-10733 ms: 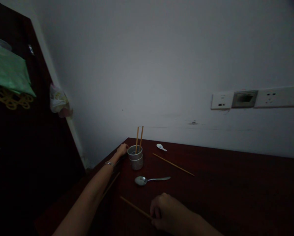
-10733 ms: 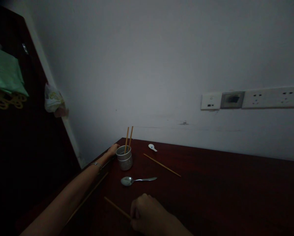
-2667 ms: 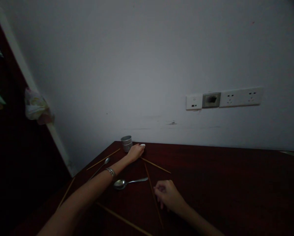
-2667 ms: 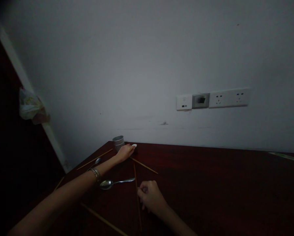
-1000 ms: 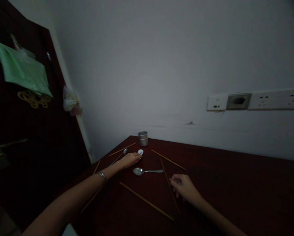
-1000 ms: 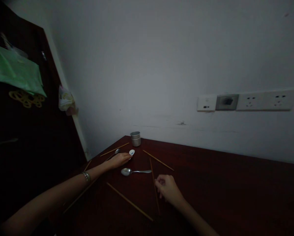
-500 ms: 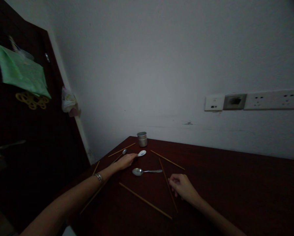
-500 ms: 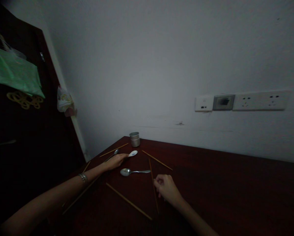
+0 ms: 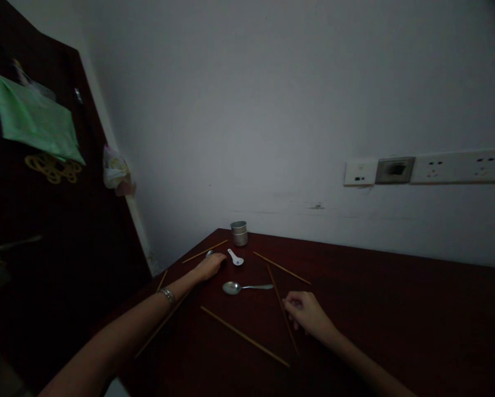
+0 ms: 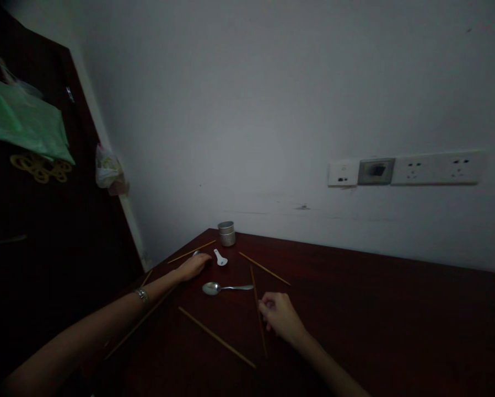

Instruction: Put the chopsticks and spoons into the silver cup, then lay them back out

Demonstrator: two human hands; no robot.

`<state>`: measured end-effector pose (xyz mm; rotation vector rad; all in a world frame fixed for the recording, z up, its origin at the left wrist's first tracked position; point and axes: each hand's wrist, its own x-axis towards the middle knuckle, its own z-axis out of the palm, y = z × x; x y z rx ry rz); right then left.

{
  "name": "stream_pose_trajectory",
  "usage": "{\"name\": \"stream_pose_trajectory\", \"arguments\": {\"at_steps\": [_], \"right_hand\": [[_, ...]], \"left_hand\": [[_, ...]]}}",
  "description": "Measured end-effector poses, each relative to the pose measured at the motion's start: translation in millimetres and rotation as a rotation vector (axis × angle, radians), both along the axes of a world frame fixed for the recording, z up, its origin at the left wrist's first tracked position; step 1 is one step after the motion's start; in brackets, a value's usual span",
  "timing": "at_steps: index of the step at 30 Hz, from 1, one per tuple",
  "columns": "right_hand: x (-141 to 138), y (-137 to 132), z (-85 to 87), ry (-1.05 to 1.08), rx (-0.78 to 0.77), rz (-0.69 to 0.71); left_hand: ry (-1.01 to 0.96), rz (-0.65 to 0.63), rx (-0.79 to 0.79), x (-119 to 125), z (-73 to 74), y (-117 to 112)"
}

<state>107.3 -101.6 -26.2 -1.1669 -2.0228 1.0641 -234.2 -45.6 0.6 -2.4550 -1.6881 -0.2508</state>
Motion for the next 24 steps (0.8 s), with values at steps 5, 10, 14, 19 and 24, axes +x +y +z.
{"name": "stream_pose_trajectory", "arguments": {"at_steps": [5, 10, 14, 19, 24], "right_hand": [[0.6, 2.0, -2.8, 0.020, 0.011, 0.019], [0.0, 2.9, -3.7, 0.023, 0.007, 0.011], [-0.4, 0.7, -1.1, 0.019, -0.005, 0.005], [0.1, -0.4, 0.7, 0.017, -0.006, 0.012], [0.4, 0.5, -1.0, 0.023, -0.016, 0.009]], "left_hand": [[-0.034, 0.052, -0.012, 0.5, 0.5, 6.0], [-0.149, 0.105, 0.051, 4.8, -2.5, 14.7], [-0.243, 0.093, 0.056, 13.5, -2.5, 17.3], [-0.304, 0.077, -0.024, 20.6, -2.7, 16.7], [-0.310, 0.052, -0.066, 20.2, -7.2, 18.8]]}}
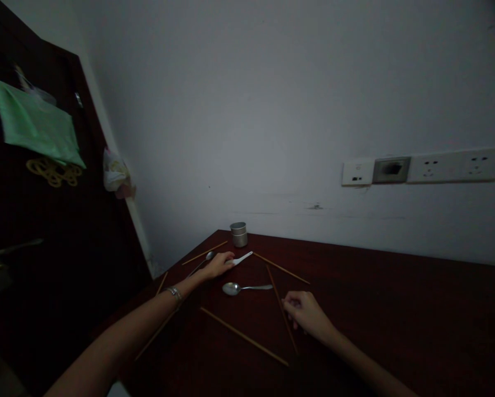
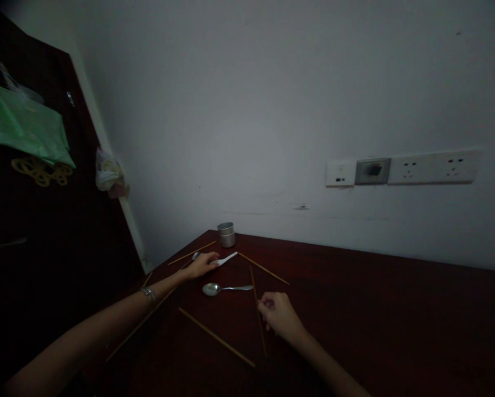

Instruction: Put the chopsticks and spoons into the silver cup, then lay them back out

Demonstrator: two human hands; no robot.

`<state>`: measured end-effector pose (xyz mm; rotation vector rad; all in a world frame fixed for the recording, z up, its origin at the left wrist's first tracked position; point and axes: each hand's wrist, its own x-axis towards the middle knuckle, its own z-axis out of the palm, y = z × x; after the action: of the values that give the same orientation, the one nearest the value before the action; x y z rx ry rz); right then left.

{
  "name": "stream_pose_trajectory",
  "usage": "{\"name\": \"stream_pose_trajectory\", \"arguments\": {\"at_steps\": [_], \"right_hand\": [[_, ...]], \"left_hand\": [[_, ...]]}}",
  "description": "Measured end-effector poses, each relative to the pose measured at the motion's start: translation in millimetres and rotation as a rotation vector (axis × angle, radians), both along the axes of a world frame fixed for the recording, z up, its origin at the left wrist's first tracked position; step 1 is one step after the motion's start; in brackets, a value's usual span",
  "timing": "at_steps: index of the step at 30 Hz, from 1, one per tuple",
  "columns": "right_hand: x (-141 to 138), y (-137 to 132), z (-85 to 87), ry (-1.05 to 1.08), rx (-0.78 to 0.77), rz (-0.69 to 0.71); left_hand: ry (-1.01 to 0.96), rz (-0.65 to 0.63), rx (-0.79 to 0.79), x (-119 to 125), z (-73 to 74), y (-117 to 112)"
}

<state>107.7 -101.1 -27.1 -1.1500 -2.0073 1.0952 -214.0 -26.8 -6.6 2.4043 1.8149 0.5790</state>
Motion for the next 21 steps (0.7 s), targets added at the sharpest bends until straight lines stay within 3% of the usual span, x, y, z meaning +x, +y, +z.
{"name": "stream_pose_trajectory", "arguments": {"at_steps": [5, 21], "right_hand": [[-0.1, -1.1, 1.8, 0.000, 0.004, -0.004], [0.7, -1.0, 1.2, -0.005, 0.018, 0.009]], "left_hand": [[0.021, 0.003, -0.023, 0.3, 1.3, 3.3], [0.077, -0.127, -0.173, -9.1, 24.4, 3.6]]}}
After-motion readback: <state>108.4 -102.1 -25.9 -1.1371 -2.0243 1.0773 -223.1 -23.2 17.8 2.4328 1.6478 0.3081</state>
